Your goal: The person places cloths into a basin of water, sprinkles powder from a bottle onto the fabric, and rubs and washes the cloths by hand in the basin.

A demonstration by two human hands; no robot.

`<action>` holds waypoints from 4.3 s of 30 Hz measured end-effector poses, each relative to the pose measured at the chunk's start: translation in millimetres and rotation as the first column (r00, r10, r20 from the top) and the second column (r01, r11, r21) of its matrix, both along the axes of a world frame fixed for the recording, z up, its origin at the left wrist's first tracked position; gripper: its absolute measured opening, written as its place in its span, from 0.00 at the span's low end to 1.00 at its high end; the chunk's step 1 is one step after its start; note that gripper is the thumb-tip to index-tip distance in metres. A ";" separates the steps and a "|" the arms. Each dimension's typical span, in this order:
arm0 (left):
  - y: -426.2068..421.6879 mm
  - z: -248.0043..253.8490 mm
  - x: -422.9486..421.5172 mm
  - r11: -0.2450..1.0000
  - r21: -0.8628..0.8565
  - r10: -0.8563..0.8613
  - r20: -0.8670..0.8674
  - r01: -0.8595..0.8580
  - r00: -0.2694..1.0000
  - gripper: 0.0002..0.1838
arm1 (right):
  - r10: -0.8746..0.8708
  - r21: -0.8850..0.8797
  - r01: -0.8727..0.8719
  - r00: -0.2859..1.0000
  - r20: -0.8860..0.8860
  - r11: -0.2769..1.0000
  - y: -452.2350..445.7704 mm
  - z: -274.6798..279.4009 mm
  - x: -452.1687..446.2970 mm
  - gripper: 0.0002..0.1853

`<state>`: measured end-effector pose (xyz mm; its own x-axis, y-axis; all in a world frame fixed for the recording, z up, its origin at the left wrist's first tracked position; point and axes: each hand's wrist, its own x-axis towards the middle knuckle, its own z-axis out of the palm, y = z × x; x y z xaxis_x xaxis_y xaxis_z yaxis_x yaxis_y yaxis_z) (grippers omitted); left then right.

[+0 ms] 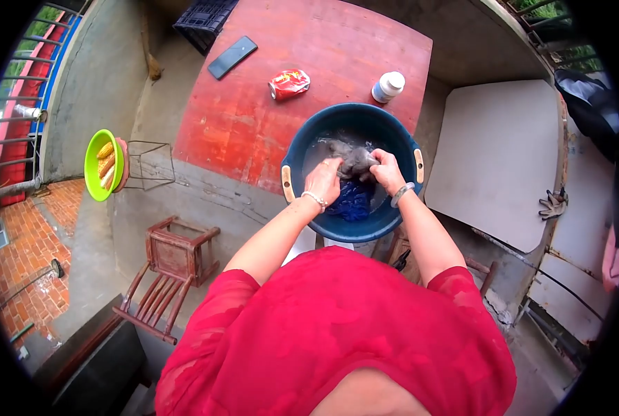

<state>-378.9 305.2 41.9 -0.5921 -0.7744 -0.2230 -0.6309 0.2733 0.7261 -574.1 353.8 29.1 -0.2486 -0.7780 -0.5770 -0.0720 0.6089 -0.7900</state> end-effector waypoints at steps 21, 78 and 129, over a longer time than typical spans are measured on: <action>19.9 -42.2 -33.5 -0.036 0.995 0.897 -0.007 0.089 0.443 0.19 | -0.036 -0.401 -0.114 0.937 -0.348 0.909 11.2 37.8 81.4 0.11; 12.8 8.9 -4.5 -0.050 0.990 0.762 -0.049 0.135 0.645 0.11 | 0.220 0.123 -0.277 0.912 0.345 0.953 63.1 27.3 21.6 0.14; 29.9 28.4 -53.6 -0.320 0.947 0.809 0.296 -0.043 0.508 0.16 | -0.215 -0.368 -0.070 0.705 -0.676 0.927 17.4 40.2 71.3 0.11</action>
